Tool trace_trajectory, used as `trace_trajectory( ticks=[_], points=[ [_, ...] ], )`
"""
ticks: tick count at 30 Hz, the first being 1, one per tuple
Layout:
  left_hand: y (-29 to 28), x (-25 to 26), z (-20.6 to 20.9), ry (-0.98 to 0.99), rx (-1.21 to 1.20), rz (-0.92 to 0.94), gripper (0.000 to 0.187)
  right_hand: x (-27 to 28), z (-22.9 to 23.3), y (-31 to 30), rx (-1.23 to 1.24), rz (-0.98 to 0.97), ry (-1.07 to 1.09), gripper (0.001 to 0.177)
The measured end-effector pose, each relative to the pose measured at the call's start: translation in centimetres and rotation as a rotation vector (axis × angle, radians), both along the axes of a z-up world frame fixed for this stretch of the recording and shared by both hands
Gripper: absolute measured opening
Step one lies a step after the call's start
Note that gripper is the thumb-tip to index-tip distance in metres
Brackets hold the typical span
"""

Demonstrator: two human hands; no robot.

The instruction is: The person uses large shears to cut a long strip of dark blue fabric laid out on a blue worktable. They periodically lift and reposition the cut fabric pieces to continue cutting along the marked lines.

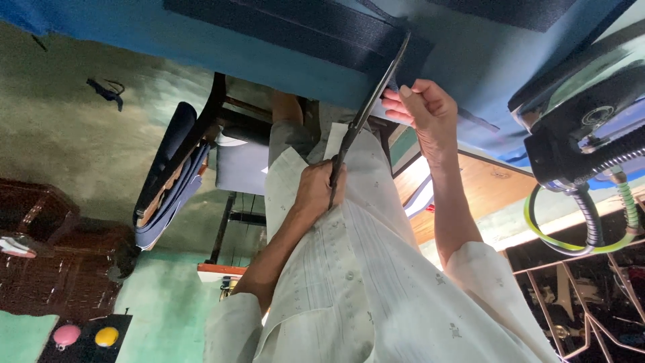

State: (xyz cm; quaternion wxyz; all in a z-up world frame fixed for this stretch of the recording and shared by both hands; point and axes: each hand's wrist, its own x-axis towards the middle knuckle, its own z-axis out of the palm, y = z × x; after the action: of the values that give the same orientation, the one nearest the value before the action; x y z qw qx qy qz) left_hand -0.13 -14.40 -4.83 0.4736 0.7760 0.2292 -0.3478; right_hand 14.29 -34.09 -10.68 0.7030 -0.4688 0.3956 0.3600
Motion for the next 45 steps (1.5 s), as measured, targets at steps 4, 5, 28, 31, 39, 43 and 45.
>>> trace_trajectory(
  ticks=[4,5,28,31,39,43,45],
  points=[
    [-0.3,0.7,0.2,0.015,0.03,-0.038,0.04,0.0,0.0,-0.1,0.005,-0.005,0.002,0.011],
    [-0.4,0.7,0.3,0.021,0.031,-0.026,0.042,0.0,0.0,-0.1,0.006,-0.004,0.002,0.011],
    [14.3,-1.7,4.3,-0.237,0.263,-0.215,0.025,3.3,4.6,5.8,-1.024,0.345,-1.21,0.015],
    [16.1,-0.9,3.6,-0.377,0.257,-0.214,0.032,-0.3,4.4,9.0,-1.156,0.42,-0.966,0.021],
    [23.3,7.7,2.4,-0.28,0.265,-0.415,0.034,1.6,2.2,13.6,-1.606,0.239,-0.872,0.016],
    [30.6,14.4,0.6,-0.32,0.269,-0.708,0.027,2.2,2.8,14.6,-1.71,0.145,-0.962,0.01],
    [34.1,17.8,-0.1,-0.367,0.21,-0.847,0.037,1.0,1.7,15.2,-1.708,0.225,-0.819,0.008]
  ],
)
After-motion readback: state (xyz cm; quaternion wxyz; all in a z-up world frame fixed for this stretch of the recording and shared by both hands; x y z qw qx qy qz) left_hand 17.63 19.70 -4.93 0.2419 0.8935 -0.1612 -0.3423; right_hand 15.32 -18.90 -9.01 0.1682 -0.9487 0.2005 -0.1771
